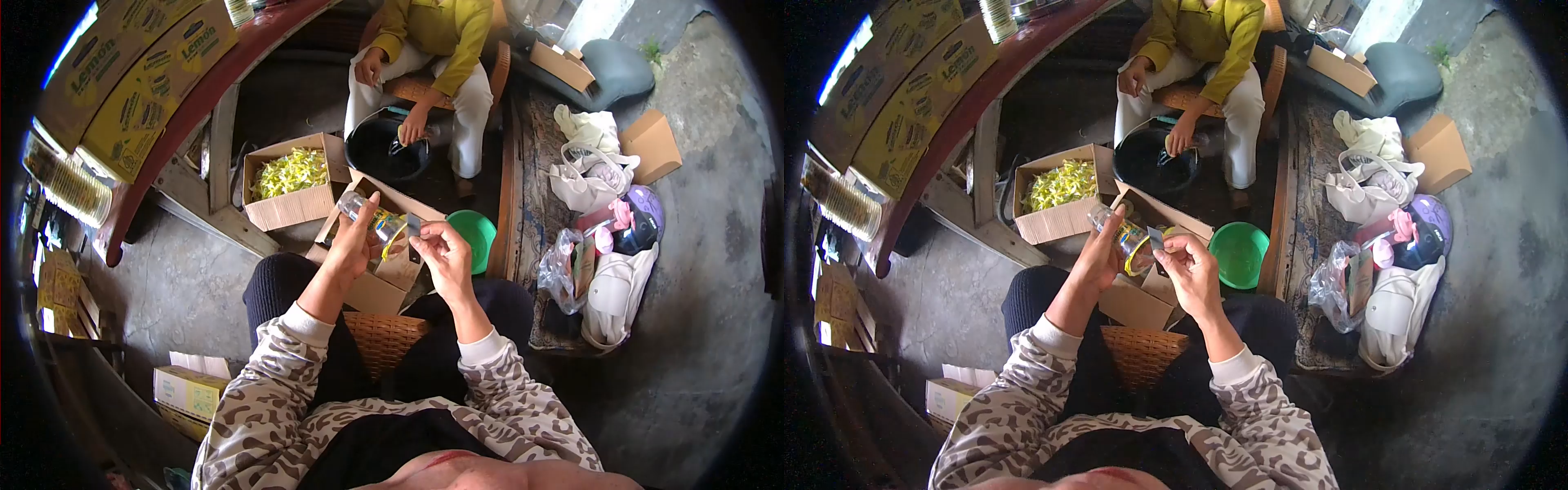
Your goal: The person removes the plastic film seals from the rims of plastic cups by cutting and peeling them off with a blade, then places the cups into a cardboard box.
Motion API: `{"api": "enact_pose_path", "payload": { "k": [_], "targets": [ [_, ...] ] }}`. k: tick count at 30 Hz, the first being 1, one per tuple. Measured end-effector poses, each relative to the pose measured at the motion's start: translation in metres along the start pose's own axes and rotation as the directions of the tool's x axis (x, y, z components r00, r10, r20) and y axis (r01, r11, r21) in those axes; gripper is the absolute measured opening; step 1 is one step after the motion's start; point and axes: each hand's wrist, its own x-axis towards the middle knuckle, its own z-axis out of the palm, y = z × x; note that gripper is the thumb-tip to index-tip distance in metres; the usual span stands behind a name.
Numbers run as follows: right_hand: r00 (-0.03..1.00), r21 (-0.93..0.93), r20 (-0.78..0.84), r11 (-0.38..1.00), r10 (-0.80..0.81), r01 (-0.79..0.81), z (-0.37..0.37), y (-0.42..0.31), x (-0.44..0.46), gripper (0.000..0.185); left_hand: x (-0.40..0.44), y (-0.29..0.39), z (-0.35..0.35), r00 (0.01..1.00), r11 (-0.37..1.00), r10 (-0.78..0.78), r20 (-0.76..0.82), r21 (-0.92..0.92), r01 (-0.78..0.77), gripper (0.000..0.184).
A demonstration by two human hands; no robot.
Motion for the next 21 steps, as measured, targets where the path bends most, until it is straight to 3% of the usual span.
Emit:
{"api": "enact_pose_path", "payload": {
  "k": [2,5,7,8,13,15,19,21],
  "targets": [
    [0.975,-0.078,-0.011,0.972,-0.223,0.221,0.002,0.001,0.004,0.015,0.025,-0.020,-0.027,0.998,0.998,-0.056,0.000,0.028,0.056,0.062],
    [0.994,-0.031,0.045,0.994,-0.099,0.101,-0.002,-0.007,0.004,0.016,0.029,-0.029,-0.029,0.998,0.998,-0.064,0.000,0.001,0.064,0.064],
    [0.995,-0.021,0.061,0.997,-0.074,0.076,-0.007,-0.001,0.003,0.016,0.031,-0.028,-0.029,0.999,0.993,-0.053,0.003,0.101,0.053,0.048],
    [0.995,-0.017,0.085,0.999,-0.048,0.049,-0.009,0.001,0.002,0.016,0.029,-0.030,-0.029,0.997,0.996,-0.064,0.037,0.057,0.062,0.048],
    [0.997,-0.010,0.075,0.999,-0.036,0.036,-0.008,-0.009,0.003,0.013,0.021,-0.027,-0.020,0.995,0.998,-0.064,0.075,0.007,0.064,0.047],
    [0.996,-0.022,0.079,0.999,-0.031,0.033,-0.008,-0.012,0.003,0.012,0.018,-0.027,-0.015,0.991,0.986,0.087,-0.106,0.148,-0.071,0.073],
    [0.998,-0.001,0.048,0.999,0.033,-0.032,-0.010,-0.013,0.003,0.012,0.009,-0.016,-0.013,0.992,0.947,0.129,0.016,0.295,-0.128,0.070],
    [0.997,0.054,0.035,0.996,0.071,-0.073,-0.013,-0.013,0.003,0.013,0.012,-0.023,-0.018,0.940,0.868,0.314,0.137,0.361,-0.342,0.058]
  ]
}}
